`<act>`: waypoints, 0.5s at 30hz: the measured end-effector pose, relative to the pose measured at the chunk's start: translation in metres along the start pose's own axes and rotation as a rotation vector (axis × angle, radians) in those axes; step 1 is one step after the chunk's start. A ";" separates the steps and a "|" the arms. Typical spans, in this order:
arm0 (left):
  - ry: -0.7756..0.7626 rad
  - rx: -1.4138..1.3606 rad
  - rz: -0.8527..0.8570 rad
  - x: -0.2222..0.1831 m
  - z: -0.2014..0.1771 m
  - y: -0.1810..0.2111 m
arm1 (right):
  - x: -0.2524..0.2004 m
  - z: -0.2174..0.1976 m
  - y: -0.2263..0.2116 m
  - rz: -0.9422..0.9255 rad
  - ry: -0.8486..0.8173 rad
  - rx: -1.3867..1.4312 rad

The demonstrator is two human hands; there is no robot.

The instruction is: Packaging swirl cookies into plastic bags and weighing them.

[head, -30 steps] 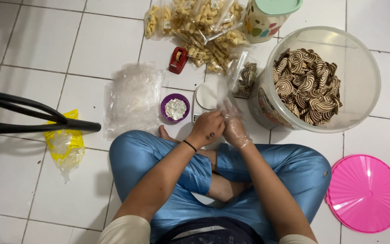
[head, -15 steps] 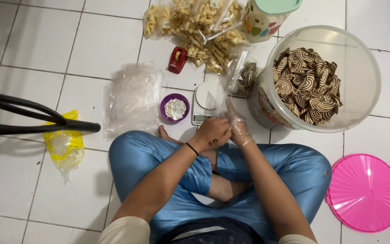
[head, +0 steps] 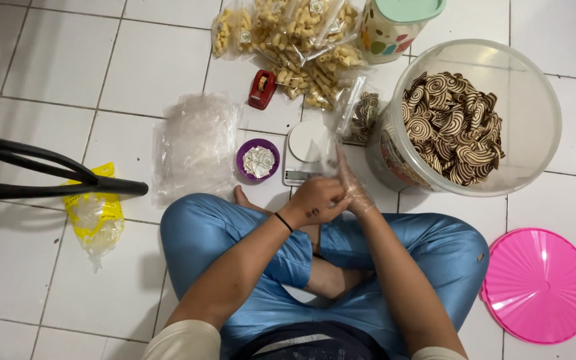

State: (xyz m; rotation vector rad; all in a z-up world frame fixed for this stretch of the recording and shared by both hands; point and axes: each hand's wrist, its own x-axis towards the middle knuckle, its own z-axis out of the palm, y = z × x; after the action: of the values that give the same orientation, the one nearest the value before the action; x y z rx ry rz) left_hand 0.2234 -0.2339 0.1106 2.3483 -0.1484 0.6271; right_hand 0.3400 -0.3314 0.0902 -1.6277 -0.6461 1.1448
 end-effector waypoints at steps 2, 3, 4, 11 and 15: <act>0.250 -0.055 -0.111 -0.005 0.010 -0.016 | 0.033 -0.017 0.063 -0.103 0.081 -0.391; 0.249 -0.055 -0.114 -0.008 0.011 -0.030 | 0.021 -0.011 0.036 -0.102 0.080 -0.390; 0.315 -0.049 -0.339 -0.011 0.012 -0.045 | 0.009 -0.004 0.008 -0.042 0.040 -0.386; 0.137 -0.399 -1.050 -0.027 0.022 -0.102 | 0.029 -0.002 0.049 -0.044 -0.047 0.193; 0.171 -0.503 -1.052 -0.031 0.039 -0.112 | 0.011 -0.003 0.019 -0.157 -0.091 0.027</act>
State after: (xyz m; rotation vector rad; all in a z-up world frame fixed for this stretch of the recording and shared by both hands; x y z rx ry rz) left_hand 0.2422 -0.1769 0.0042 1.5572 0.8525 0.2030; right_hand 0.3445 -0.3302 0.0684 -1.4813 -0.7994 1.1118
